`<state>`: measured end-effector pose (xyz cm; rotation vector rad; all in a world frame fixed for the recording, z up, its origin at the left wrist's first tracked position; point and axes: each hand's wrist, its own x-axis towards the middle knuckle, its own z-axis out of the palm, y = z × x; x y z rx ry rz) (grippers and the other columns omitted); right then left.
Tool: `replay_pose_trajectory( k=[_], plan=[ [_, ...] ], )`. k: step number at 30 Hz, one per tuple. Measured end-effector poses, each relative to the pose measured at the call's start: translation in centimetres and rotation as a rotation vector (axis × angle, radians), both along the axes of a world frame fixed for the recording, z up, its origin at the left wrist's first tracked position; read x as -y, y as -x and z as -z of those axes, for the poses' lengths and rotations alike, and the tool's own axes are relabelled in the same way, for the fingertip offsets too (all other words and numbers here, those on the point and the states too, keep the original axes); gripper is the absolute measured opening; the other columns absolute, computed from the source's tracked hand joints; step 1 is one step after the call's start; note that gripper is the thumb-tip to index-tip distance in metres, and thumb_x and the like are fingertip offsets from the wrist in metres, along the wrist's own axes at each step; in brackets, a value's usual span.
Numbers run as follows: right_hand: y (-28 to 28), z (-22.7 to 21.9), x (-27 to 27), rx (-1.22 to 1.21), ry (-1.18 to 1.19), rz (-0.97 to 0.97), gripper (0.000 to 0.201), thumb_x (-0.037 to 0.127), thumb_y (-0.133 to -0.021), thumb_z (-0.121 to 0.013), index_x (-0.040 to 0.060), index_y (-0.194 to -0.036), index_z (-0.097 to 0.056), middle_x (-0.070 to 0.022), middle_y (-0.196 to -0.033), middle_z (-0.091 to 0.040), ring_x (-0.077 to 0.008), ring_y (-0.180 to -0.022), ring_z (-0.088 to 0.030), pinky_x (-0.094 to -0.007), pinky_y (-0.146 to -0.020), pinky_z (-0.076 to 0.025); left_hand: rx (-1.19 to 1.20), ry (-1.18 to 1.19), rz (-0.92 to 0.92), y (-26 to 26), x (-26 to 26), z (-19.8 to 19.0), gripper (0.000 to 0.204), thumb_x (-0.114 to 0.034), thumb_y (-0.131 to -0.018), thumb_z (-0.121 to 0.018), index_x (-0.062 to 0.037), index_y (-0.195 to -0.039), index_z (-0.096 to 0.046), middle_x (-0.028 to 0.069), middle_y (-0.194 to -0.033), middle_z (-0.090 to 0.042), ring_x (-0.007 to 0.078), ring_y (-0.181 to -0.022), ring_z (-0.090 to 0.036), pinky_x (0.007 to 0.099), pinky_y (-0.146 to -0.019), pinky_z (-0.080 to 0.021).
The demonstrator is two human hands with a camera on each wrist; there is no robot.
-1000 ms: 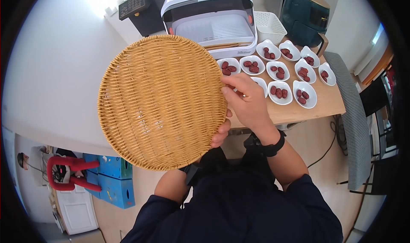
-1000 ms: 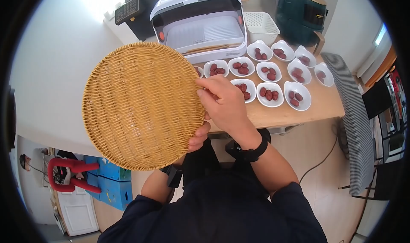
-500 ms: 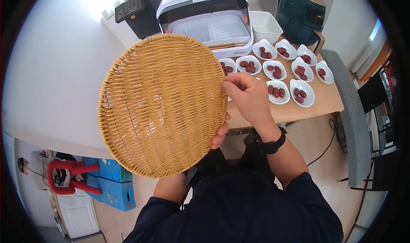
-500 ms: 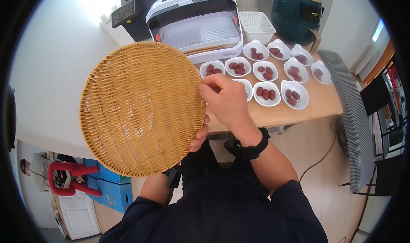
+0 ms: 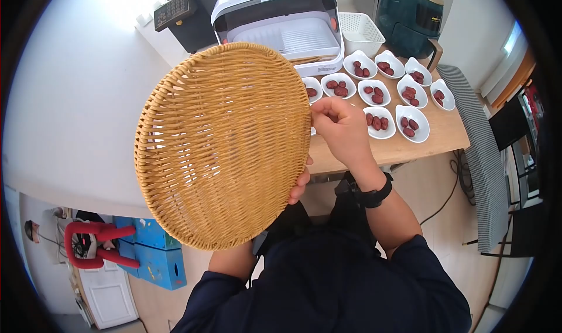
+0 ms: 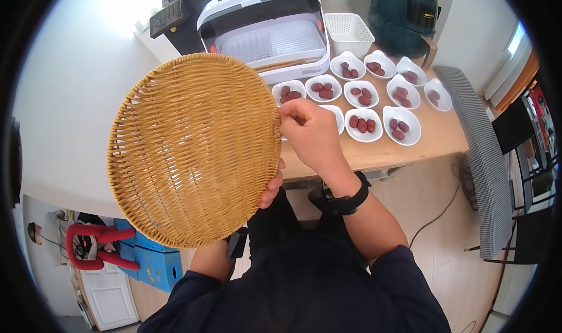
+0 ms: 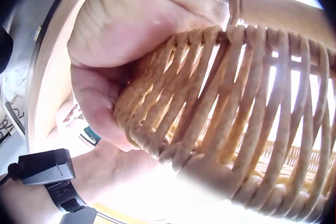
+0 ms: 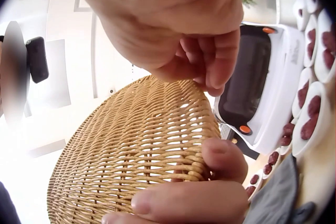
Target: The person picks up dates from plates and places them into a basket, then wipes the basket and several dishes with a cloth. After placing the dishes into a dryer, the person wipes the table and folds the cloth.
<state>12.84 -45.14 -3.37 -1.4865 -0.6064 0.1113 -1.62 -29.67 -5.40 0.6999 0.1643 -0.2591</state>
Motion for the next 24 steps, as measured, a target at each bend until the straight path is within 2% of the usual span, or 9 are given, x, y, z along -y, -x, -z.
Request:
replay_pose_trajectory(
  k=[2, 6, 8, 15, 18, 20, 21, 23, 24],
  plan=[
    [0.2, 0.0, 0.0, -0.051, -0.086, -0.062, 0.014, 0.003, -0.089, -0.069, -0.0049, -0.1, -0.07, -0.0055, -0.086, -0.075, -0.0077, -0.077, -0.067, -0.0251, -0.069, -0.054, 0.073, -0.011, 0.012, 0.0, -0.1, 0.1, 0.083, -0.069, -0.094, -0.049, 0.0089, -0.122, -0.056, 0.0172, -0.088, -0.059, 0.025, -0.066, -0.057, 0.032, -0.055, -0.046],
    [-0.1, 0.2, 0.2, 0.014, -0.01, -0.031, 0.013, 0.004, -0.09, -0.07, -0.0026, -0.101, -0.071, -0.0074, -0.084, -0.075, -0.0095, -0.074, -0.069, -0.0263, -0.067, -0.054, 0.041, 0.005, -0.016, 0.5, 0.0, -0.6, 0.088, -0.073, -0.093, -0.047, 0.0104, -0.121, -0.056, 0.0183, -0.089, -0.059, 0.026, -0.067, -0.059, 0.0325, -0.055, -0.047],
    [-0.1, -0.1, 0.5, 0.25, 0.163, 0.032, 0.012, 0.004, -0.089, -0.071, 0.0, -0.101, -0.071, -0.0105, -0.082, -0.075, -0.013, -0.071, -0.071, -0.028, -0.065, -0.055, -0.037, -0.035, -0.05, 0.7, -0.2, -0.6, 0.093, -0.076, -0.091, -0.046, 0.011, -0.121, -0.057, 0.0194, -0.089, -0.06, 0.0271, -0.067, -0.06, 0.0329, -0.056, -0.049],
    [0.5, 1.0, 0.7, 0.444, 0.1, 0.12, 0.008, 0.003, -0.086, -0.072, 0.0019, -0.094, -0.07, -0.0103, -0.078, -0.072, -0.018, -0.067, -0.069, -0.0309, -0.062, -0.054, -0.017, -0.055, -0.019, 0.9, -0.4, -0.6, 0.093, -0.076, -0.09, -0.046, 0.0112, -0.121, -0.057, 0.019, -0.086, -0.06, 0.0271, -0.066, -0.06, 0.0333, -0.054, -0.049],
    [1.6, 0.6, 2.6, 0.36, 0.034, 0.034, 0.007, 0.001, -0.086, -0.071, 0.0022, -0.092, -0.071, -0.0086, -0.077, -0.069, -0.0181, -0.067, -0.067, -0.03, -0.063, -0.052, 0.091, 0.006, 0.077, 1.6, -1.0, -0.4, 0.089, -0.074, -0.092, -0.046, 0.0097, -0.122, -0.058, 0.0178, -0.085, -0.059, 0.0261, -0.063, -0.059, 0.034, -0.051, -0.047],
    [1.4, 0.8, 4.7, 0.146, 0.061, -0.532, 0.009, -0.003, -0.084, -0.069, -0.0006, -0.093, -0.071, -0.0063, -0.084, -0.071, -0.011, -0.077, -0.066, -0.0277, -0.069, -0.052, 0.059, 0.002, 0.101, 2.4, -1.9, 0.2, 0.085, -0.071, -0.094, -0.045, 0.0079, -0.123, -0.058, 0.0173, -0.084, -0.058, 0.0254, -0.06, -0.058, 0.0348, -0.049, -0.045],
    [1.5, 1.0, 4.7, 0.137, 0.064, -0.535, 0.009, -0.003, -0.084, -0.069, -0.0006, -0.093, -0.071, -0.0063, -0.084, -0.071, -0.011, -0.077, -0.066, -0.0277, -0.069, -0.052, 0.052, 0.008, 0.098, 2.7, -2.1, 0.3, 0.085, -0.071, -0.094, -0.045, 0.0079, -0.123, -0.058, 0.0173, -0.084, -0.058, 0.0254, -0.06, -0.058, 0.0348, -0.049, -0.045],
    [1.5, 1.4, 4.4, 0.464, 0.01, -0.464, 0.009, -0.002, -0.085, -0.068, -0.0008, -0.093, -0.072, -0.0074, -0.092, -0.072, -0.0159, -0.084, -0.067, -0.031, -0.074, -0.053, 0.023, 0.011, 0.143, 2.7, -2.5, 0.2, 0.083, -0.07, -0.095, -0.045, 0.0073, -0.124, -0.058, 0.018, -0.085, -0.058, 0.0256, -0.06, -0.058, 0.036, -0.05, -0.046],
    [1.9, 1.0, 4.5, 0.46, 0.01, -0.461, 0.009, -0.002, -0.085, -0.068, -0.0008, -0.093, -0.072, -0.0074, -0.092, -0.072, -0.0159, -0.084, -0.067, -0.031, -0.074, -0.053, 0.019, 0.012, 0.145, 2.8, -2.5, 0.5, 0.083, -0.07, -0.095, -0.045, 0.0073, -0.124, -0.058, 0.018, -0.085, -0.058, 0.0256, -0.06, -0.058, 0.036, -0.05, -0.046]
  ],
)
